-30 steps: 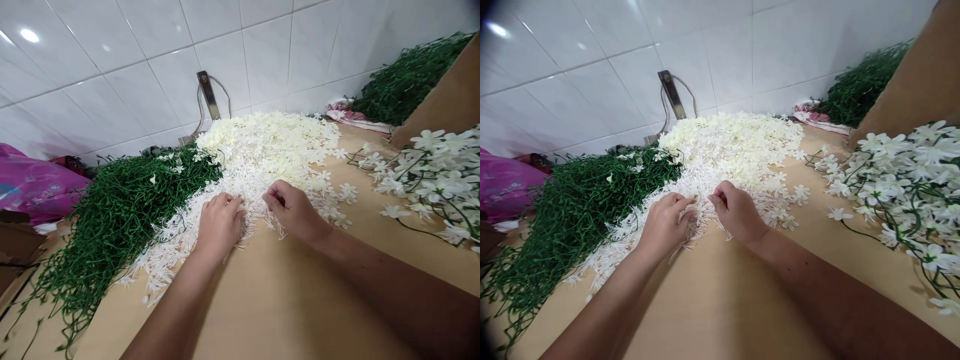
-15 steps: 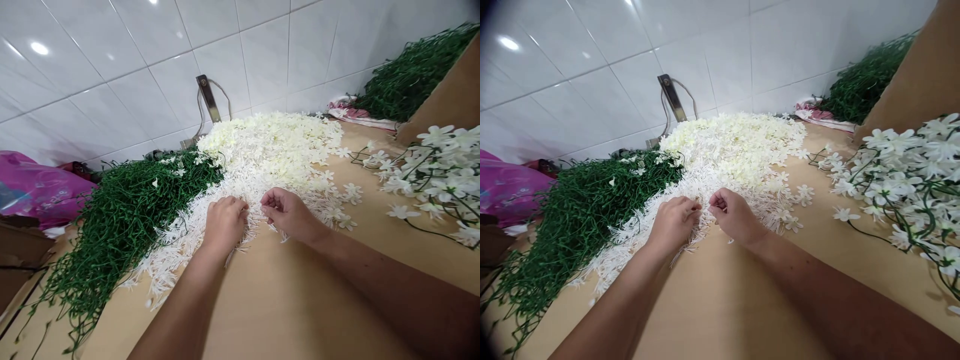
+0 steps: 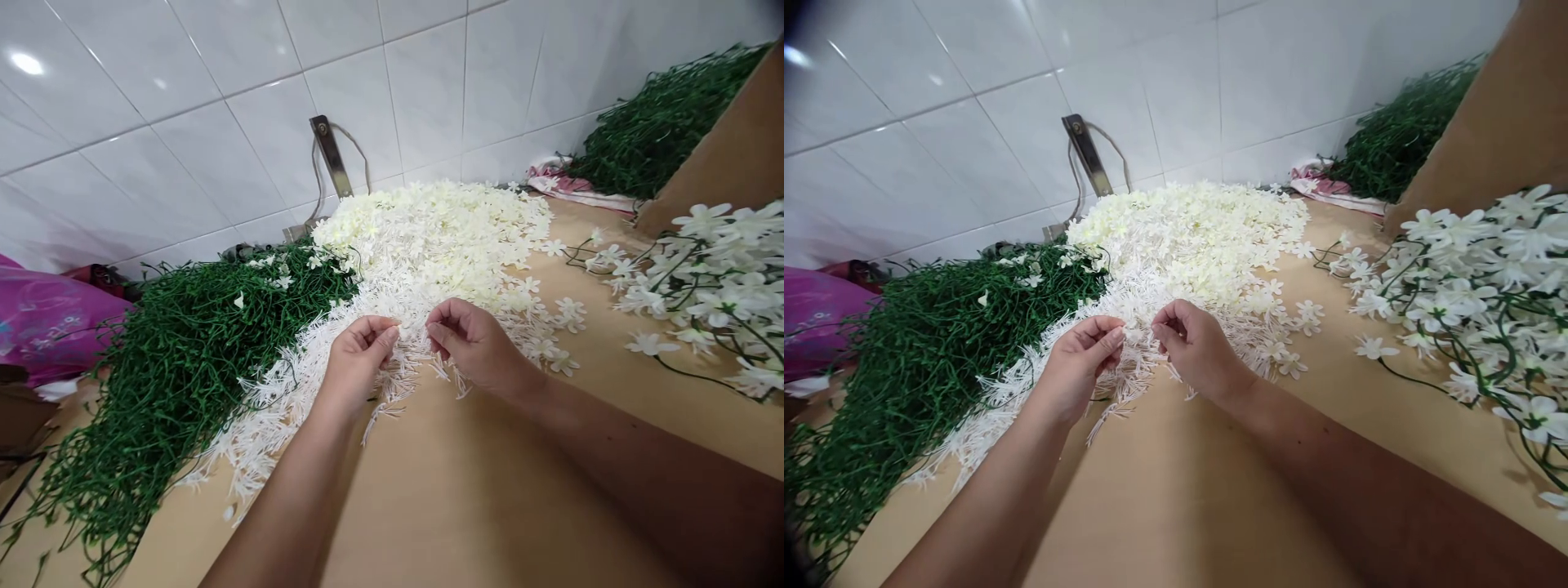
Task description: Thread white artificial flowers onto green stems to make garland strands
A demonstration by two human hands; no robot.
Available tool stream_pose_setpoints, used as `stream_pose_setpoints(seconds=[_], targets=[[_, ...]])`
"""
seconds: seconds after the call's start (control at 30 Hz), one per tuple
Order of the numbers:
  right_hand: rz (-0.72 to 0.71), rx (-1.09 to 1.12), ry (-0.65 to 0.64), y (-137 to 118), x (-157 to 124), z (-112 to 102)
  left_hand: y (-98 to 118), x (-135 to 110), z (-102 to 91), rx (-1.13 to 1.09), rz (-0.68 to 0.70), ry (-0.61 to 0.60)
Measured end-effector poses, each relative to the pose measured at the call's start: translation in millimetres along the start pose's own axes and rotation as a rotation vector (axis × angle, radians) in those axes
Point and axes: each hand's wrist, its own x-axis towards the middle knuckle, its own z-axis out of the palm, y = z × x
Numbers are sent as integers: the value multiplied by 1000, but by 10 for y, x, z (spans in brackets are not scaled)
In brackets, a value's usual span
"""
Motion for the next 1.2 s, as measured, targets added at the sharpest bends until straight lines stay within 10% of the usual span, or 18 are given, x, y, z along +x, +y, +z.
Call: stream_pose_setpoints(seconds=[0.23,0.6,1.2], targets=[[-85,41,78,-135,-61,13,87,-90,53,-361,-272,-39],[-365,-250,71,-151,-111,17,3,-42,19,-399,-345,-101],[-431,-354,82,-65,-101,50,-60,-20,7,-334,-343,-160]])
